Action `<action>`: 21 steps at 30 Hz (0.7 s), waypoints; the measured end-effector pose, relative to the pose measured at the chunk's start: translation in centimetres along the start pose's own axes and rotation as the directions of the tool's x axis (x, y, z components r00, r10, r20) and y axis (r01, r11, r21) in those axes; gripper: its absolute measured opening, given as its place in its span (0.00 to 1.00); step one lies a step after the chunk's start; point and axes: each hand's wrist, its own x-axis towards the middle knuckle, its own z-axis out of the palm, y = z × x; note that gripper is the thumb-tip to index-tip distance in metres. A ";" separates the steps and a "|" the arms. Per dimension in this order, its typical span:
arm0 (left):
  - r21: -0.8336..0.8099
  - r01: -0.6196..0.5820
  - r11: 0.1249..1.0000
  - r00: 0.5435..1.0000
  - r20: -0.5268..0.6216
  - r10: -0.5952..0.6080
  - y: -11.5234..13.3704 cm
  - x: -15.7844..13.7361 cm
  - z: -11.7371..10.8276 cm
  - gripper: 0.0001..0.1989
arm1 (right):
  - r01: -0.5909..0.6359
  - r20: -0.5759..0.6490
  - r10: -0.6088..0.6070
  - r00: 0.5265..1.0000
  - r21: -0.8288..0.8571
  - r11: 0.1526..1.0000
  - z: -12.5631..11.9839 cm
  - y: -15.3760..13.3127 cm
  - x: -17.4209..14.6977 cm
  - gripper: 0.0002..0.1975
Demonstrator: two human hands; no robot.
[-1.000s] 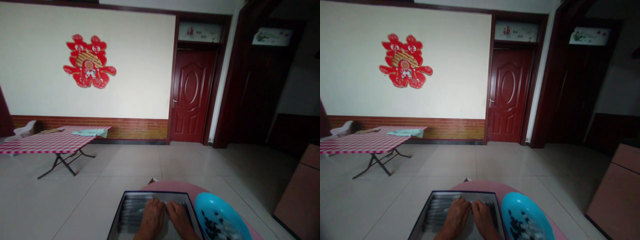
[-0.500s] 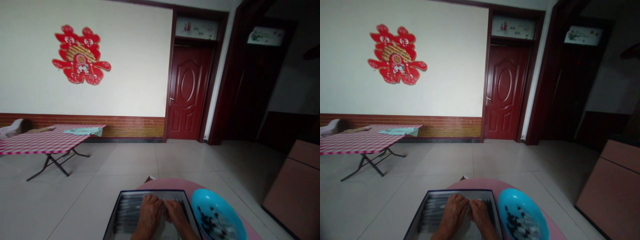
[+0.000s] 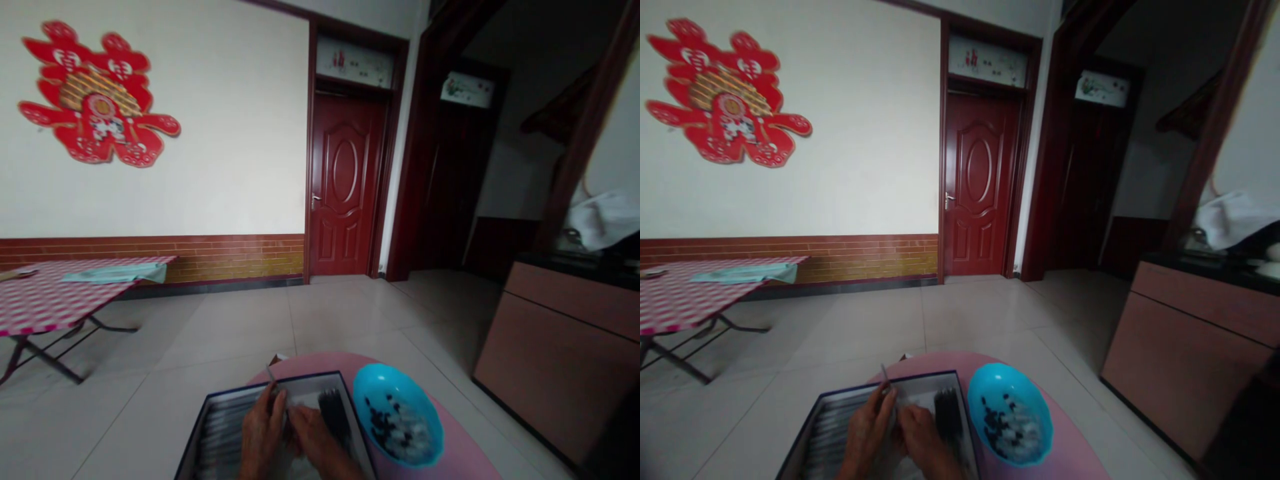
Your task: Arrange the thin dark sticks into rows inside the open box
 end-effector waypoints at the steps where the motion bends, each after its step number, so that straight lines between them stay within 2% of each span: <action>1: -0.028 0.043 0.999 0.999 0.001 -0.043 0.0 0.1 0.0 0.27 | -0.005 0.024 0.005 1.000 0.005 1.000 0.2 0.1 0.0 0.22; 3: -0.095 0.099 0.991 0.995 -0.009 -0.100 0.1 0.3 0.0 0.33 | -0.013 0.058 0.013 0.998 0.005 1.000 0.6 0.1 0.0 0.20; 7: -0.309 0.135 0.941 0.990 0.001 -0.142 0.0 0.4 0.2 0.39 | -0.006 0.110 0.015 0.994 -0.080 0.997 1.0 -0.2 -0.3 0.14; 9: -0.422 0.179 0.889 0.983 0.031 -0.183 -0.2 0.5 0.4 0.40 | 0.018 0.141 -0.002 0.990 -0.113 0.993 1.1 -0.4 -0.5 0.12; 11: -0.462 0.200 0.864 0.978 0.048 -0.201 -0.4 0.5 0.4 0.39 | 0.046 0.164 -0.024 0.986 -0.128 0.991 1.1 -0.6 -0.6 0.10; 13: -0.401 0.154 0.903 0.987 0.029 -0.156 -0.5 0.6 0.3 0.35 | 0.062 0.170 -0.039 0.985 -0.136 0.989 0.9 -0.8 -0.6 0.08; 16: -0.211 0.042 0.977 0.998 -0.032 -0.050 -0.5 0.7 -0.1 0.29 | 0.100 0.141 -0.082 0.987 -0.128 0.987 0.5 -1.0 -0.2 0.09; 21: -0.005 -0.078 0.997 0.995 -0.059 0.078 -0.2 0.5 -0.1 0.22 | 0.100 -0.010 -0.102 0.995 -0.127 0.987 -1.8 -1.8 1.1 0.11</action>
